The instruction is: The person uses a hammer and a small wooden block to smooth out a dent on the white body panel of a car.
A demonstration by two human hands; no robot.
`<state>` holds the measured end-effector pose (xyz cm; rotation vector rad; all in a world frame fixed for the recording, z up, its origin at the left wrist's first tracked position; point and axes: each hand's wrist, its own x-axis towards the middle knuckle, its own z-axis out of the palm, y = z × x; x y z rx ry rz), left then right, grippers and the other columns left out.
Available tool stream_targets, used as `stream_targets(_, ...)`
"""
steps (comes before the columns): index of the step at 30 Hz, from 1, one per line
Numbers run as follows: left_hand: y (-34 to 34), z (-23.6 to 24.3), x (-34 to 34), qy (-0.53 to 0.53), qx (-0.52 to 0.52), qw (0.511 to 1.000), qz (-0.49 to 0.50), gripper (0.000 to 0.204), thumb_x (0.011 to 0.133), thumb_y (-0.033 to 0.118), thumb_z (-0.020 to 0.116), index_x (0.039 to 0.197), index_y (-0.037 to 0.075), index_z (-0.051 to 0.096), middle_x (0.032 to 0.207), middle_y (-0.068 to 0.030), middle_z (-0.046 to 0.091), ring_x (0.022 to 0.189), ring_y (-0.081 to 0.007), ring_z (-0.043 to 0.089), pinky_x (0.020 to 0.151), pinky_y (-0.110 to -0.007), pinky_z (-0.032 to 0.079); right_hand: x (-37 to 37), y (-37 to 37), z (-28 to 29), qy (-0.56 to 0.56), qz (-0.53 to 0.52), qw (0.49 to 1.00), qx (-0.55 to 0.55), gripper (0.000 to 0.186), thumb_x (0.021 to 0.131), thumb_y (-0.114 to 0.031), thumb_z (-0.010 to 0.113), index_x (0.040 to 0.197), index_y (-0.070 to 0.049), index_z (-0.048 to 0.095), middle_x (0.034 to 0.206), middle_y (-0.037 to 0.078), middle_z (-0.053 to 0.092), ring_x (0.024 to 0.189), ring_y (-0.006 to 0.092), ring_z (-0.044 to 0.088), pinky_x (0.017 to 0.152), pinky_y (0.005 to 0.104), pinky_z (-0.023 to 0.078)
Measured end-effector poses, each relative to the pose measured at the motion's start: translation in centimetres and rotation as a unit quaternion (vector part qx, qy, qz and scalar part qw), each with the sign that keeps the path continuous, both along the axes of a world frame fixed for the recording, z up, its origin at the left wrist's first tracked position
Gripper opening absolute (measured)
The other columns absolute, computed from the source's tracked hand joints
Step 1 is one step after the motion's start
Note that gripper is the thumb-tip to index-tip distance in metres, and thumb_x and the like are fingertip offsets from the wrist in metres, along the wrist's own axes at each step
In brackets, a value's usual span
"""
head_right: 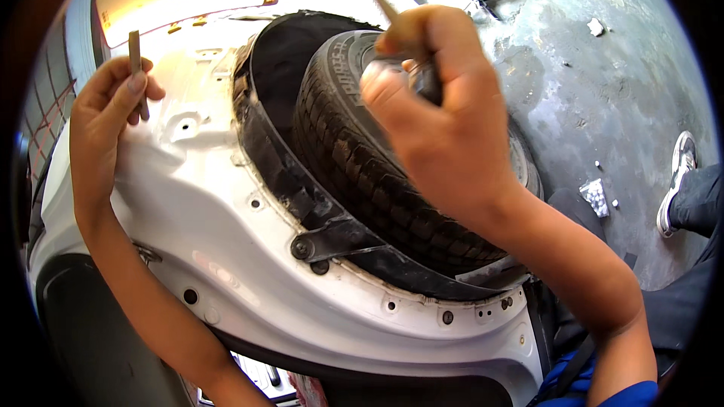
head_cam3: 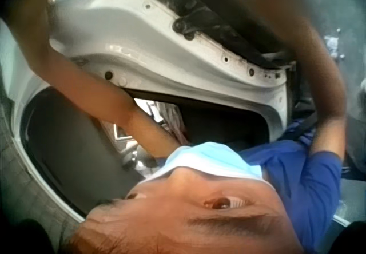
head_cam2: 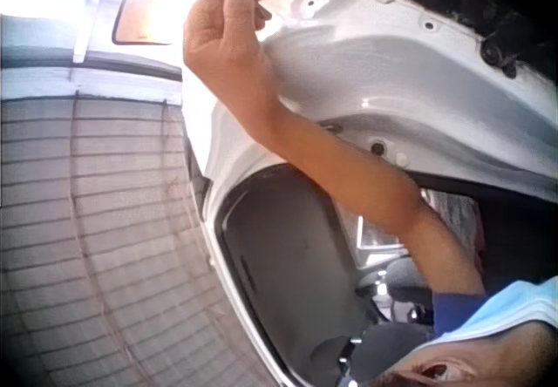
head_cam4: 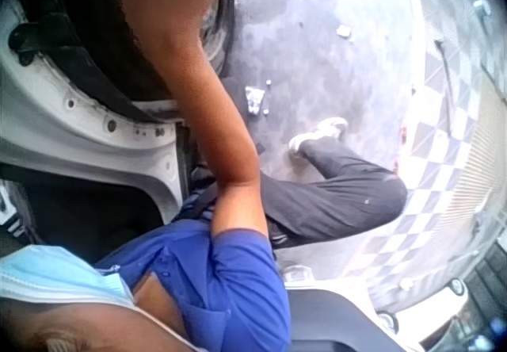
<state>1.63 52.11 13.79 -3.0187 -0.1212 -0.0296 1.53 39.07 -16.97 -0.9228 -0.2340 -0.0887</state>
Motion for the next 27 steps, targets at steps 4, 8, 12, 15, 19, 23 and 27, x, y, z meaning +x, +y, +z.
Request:
stream_targets(4,0.2,0.1,0.0,-0.001,0.013,1.0,-0.019,0.03,0.097,0.026,0.068,0.113,0.001,0.069,0.085,-0.0039,0.069,0.072,-0.0057,0.049,0.068,-0.02,0.039,-0.9,0.8,0.2,0.023,0.054,0.995,0.078,0.015,0.093,-0.01,0.059,0.107,-0.005,0.054,0.112,0.008,0.056,0.105,0.0162,0.053,0.097,0.0331,0.043)
stream_targets(8,0.5,0.3,0.0,0.014,0.022,0.999,-0.018,0.032,0.097,0.026,0.068,0.115,0.0,0.069,0.086,-0.0051,0.07,0.072,-0.0062,0.049,0.068,-0.02,0.04,0.7,-0.6,-0.1,-0.122,-0.017,0.981,-0.147,0.018,0.091,-0.009,0.059,0.108,-0.004,0.055,0.113,0.007,0.057,0.105,0.015,0.054,0.098,0.0325,0.043)
stream_targets(12,0.7,0.5,0.3,0.009,0.025,0.999,-0.047,0.033,0.097,0.026,0.068,0.116,-0.001,0.069,0.086,-0.0049,0.07,0.072,-0.0062,0.049,0.068,-0.02,0.04,-0.5,0.2,1.0,0.003,0.028,0.997,0.077,0.019,0.091,-0.01,0.061,0.108,-0.004,0.057,0.116,0.009,0.058,0.108,0.0164,0.056,0.098,0.0331,0.044)
stream_targets(15,0.9,0.3,0.1,0.027,0.043,0.998,-0.025,0.033,0.097,0.027,0.067,0.116,-0.001,0.069,0.085,-0.0044,0.069,0.072,-0.0058,0.048,0.069,-0.02,0.04,-0.6,0.3,0.4,-0.059,0.087,0.992,-0.071,0.021,0.091,-0.014,0.063,0.108,-0.004,0.056,0.113,0.009,0.058,0.105,0.0162,0.054,0.096,0.032,0.043)
stream_targets(19,1.5,0.0,0.5,0.029,0.04,0.998,-0.034,0.033,0.097,0.027,0.067,0.117,0.0,0.069,0.086,-0.0036,0.069,0.073,-0.0054,0.048,0.069,-0.02,0.039,-0.2,-0.1,-0.1,-0.066,0.06,0.993,-0.074,0.021,0.092,-0.015,0.063,0.109,-0.005,0.056,0.114,0.008,0.058,0.106,0.0167,0.055,0.1,0.0324,0.042)
stream_targets(23,1.6,0.7,0.1,0.031,0.026,0.998,-0.045,0.033,0.098,0.027,0.066,0.117,0.0,0.069,0.086,-0.0027,0.068,0.073,-0.005,0.047,0.069,-0.019,0.038,-0.6,0.4,0.4,0.021,0.048,0.993,0.11,0.02,0.094,-0.015,0.059,0.111,-0.004,0.057,0.119,0.011,0.059,0.107,0.0175,0.059,0.103,0.0353,0.043)
stream_targets(27,1.1,0.5,0.1,0.048,0.032,0.998,-0.021,0.033,0.099,0.027,0.065,0.118,0.001,0.069,0.085,-0.0022,0.068,0.073,-0.0043,0.047,0.069,-0.019,0.038,-0.5,0.1,-0.2,-0.141,0.059,0.978,-0.142,0.022,0.088,-0.012,0.063,0.107,-0.004,0.054,0.111,0.01,0.055,0.107,0.0177,0.054,0.099,0.0339,0.042)
